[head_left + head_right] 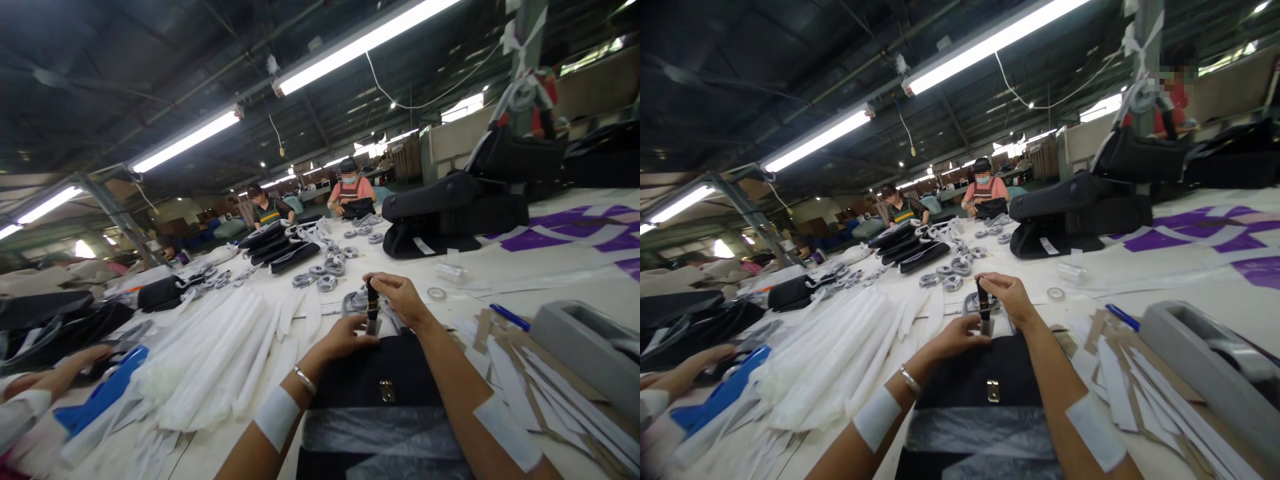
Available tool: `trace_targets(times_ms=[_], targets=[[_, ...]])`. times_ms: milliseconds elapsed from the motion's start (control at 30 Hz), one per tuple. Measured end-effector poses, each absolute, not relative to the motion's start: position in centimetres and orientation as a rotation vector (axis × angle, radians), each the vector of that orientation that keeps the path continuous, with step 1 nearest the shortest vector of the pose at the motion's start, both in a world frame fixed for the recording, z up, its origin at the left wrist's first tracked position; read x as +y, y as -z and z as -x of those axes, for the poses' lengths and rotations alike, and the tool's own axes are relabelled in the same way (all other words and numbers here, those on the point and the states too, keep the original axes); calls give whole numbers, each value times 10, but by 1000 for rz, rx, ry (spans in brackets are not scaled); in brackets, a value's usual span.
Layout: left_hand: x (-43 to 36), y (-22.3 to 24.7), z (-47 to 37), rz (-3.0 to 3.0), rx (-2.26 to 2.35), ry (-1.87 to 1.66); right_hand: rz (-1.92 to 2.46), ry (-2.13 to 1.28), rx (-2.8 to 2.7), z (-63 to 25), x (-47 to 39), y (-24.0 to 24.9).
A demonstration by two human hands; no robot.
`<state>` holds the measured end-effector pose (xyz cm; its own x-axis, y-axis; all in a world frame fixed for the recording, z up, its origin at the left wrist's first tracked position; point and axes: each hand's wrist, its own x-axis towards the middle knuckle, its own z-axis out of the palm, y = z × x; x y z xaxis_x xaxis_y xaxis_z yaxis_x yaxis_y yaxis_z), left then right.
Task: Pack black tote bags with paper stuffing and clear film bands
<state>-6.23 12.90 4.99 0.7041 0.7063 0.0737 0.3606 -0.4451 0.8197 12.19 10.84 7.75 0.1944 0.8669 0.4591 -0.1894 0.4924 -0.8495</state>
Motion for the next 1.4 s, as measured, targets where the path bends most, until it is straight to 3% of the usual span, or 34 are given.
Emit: trace_targets(times_ms=[233,500,867,1400], targets=[[95,-93,52,-2315,931,-972,582,-996,-1394,-126,93,-89],[37,-66,74,-2447,959,-656,475,-1058,-1072,-125,103,-82],[15,-39,95,-2699,869,-385,532,-1059,-1130,-122,105,-79],[-2,-35,98,-2826,833,-334,576,-1073,-1156,-121,106,-78]])
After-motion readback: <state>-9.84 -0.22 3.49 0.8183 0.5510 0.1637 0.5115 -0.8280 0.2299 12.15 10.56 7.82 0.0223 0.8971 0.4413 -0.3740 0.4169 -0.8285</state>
